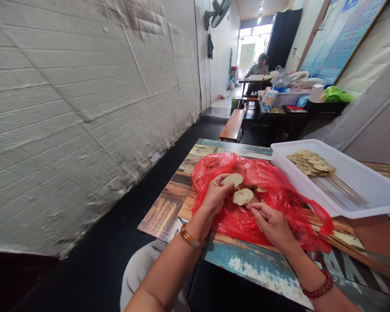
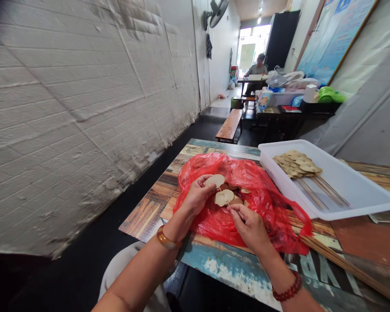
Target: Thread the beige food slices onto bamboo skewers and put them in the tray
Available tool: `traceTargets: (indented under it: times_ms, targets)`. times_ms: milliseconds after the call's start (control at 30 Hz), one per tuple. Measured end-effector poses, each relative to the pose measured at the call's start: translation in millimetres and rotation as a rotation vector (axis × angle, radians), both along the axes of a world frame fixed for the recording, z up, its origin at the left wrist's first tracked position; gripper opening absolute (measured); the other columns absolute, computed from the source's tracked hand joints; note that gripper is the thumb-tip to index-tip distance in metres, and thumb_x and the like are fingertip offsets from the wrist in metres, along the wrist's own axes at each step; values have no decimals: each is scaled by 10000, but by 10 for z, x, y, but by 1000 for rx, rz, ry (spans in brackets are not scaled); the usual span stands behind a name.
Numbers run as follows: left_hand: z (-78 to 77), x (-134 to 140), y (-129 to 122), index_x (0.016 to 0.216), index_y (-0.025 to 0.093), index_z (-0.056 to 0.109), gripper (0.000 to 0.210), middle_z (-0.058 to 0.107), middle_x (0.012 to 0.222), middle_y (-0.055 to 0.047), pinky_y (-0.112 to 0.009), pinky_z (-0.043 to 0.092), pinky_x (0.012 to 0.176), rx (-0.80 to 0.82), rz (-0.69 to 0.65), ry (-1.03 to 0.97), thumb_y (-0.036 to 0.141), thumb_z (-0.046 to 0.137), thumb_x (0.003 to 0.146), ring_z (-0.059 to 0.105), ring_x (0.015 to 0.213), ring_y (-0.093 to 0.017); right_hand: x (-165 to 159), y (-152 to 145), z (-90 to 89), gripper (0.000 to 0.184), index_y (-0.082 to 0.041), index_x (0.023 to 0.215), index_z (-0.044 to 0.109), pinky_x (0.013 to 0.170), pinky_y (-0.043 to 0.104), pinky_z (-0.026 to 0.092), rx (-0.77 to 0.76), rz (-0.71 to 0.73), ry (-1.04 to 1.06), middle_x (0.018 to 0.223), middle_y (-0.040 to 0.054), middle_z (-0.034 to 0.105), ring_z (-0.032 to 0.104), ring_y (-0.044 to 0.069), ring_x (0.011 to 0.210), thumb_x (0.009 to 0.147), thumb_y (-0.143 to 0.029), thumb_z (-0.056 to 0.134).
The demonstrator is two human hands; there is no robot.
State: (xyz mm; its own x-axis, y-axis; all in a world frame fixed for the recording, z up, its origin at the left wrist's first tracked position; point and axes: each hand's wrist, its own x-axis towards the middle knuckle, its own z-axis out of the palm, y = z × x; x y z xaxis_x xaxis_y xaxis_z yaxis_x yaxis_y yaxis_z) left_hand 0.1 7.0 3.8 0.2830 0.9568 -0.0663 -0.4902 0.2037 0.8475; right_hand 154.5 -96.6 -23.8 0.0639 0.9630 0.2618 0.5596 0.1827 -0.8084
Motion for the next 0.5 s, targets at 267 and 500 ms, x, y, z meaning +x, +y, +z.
traceTargets:
  times_ms: [267, 500]
  targets:
    - [-43, -1, 25, 925, 158, 629, 319, 670, 810, -15, -216, 469, 624, 146, 11, 132, 180, 707, 617, 595, 665, -116, 12, 10, -33, 300, -180, 946, 668, 588, 249, 479, -8, -1, -10, 786, 47, 705, 642, 170, 644, 903, -386, 454]
    - [-123, 25, 53, 926, 175, 634, 286, 668, 863, -21, -229, 461, 689, 453, 147, 443, 87, 582, 659, 604, 789, -150, 15, 23, -58, 297, -178, 934, 668, 651, 268, 481, -15, 10, -22, 823, 54, 717, 656, 185, 712, 907, -382, 454]
